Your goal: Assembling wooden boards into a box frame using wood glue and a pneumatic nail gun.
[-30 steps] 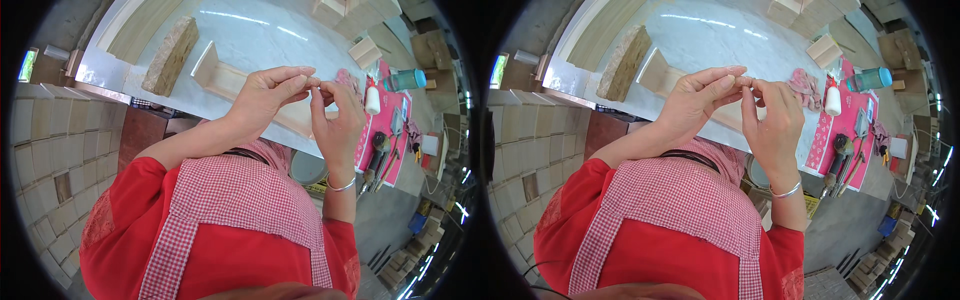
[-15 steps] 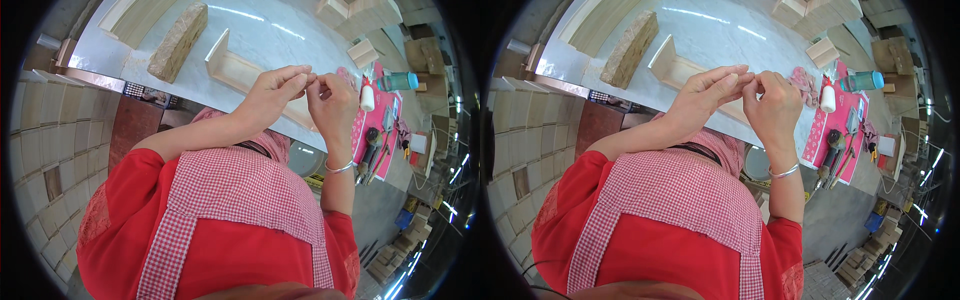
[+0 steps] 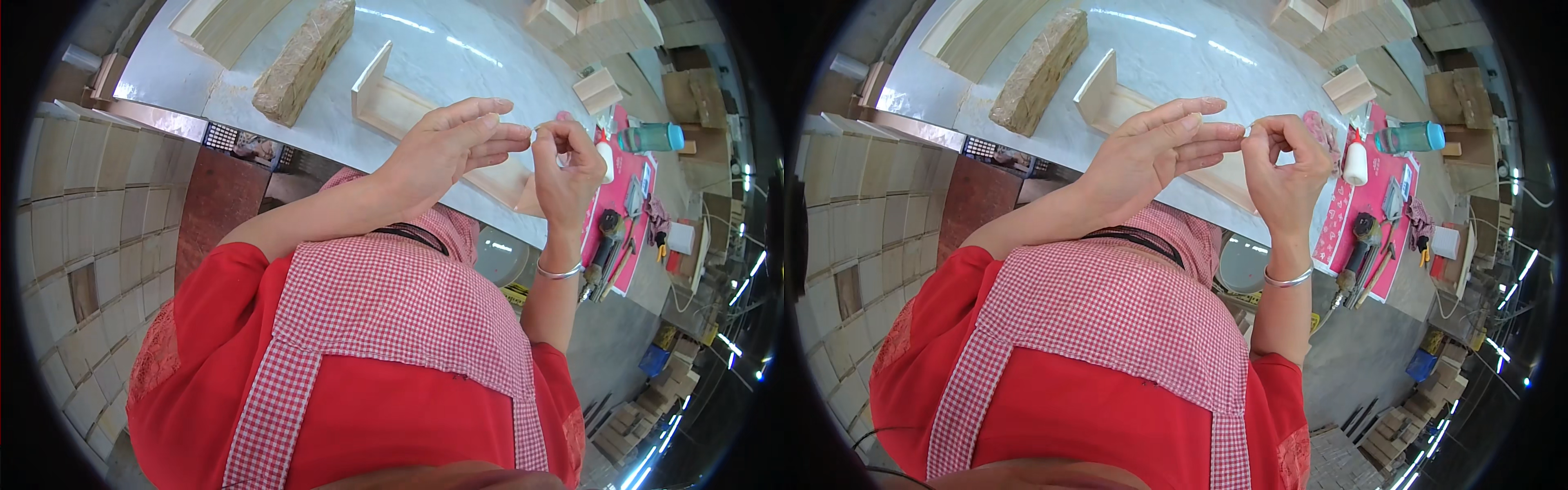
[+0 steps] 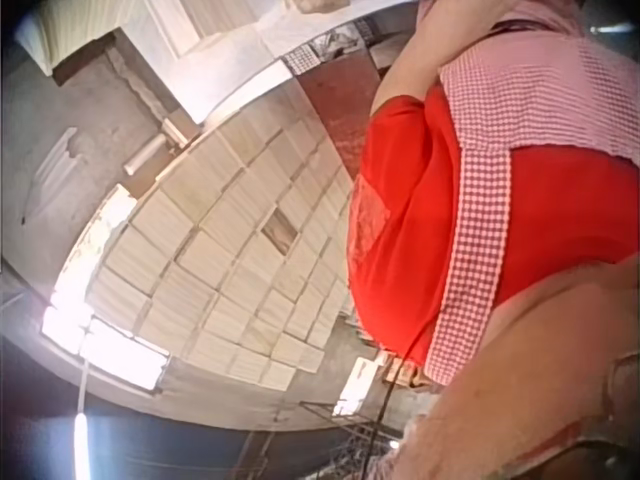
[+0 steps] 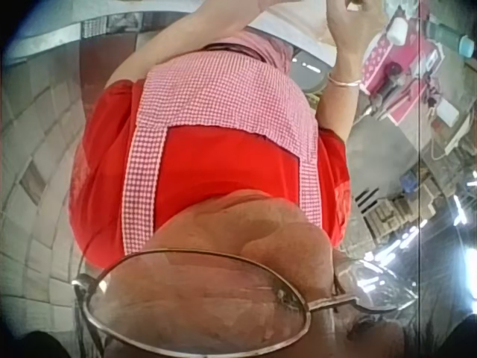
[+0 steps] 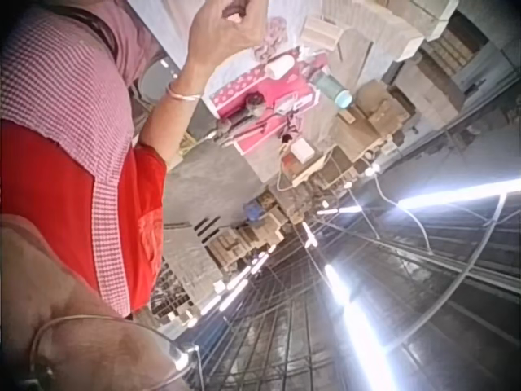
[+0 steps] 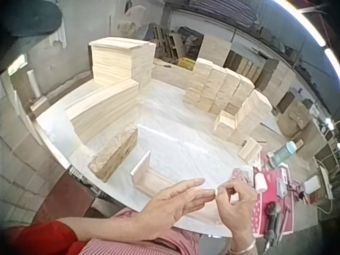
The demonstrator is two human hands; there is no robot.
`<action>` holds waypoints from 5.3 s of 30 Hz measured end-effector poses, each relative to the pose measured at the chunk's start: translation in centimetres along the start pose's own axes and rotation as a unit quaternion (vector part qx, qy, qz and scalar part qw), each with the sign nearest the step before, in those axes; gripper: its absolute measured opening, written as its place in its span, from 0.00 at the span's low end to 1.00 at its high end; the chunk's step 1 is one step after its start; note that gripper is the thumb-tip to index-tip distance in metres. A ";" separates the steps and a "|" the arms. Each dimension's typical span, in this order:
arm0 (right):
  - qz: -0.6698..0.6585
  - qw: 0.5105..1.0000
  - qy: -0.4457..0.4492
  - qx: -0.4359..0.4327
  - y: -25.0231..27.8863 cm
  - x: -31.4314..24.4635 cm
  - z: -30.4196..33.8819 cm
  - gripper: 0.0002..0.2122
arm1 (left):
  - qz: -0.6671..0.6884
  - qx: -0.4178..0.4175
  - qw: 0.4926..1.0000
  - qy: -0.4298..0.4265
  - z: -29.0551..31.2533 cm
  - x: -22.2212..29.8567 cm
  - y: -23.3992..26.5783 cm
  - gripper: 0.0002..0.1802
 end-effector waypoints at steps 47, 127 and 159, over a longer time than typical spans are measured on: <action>-0.095 0.959 -0.177 -0.198 -11.7 6.0 7.2 0.07 | -0.830 0.392 0.355 0.177 3.6 35.7 21.5 0.47; 0.021 0.980 -0.200 -0.001 -3.6 13.6 10.1 0.34 | -0.840 -0.195 0.506 0.006 -11.0 -5.6 -5.9 0.49; -0.191 0.965 -0.178 -0.021 -1.5 13.4 9.8 0.45 | -0.824 -0.189 0.532 0.044 -11.3 -6.9 -5.0 0.50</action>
Point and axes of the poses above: each hand's wrist, its own z-axis away from the middle knuckle, its own y-axis out of the back of the hand, x = y × z, the point moved 9 cm from there along -z, towards the middle knuckle, and after that the axes turned 11 degrees about -x, right-handed, at the moved point
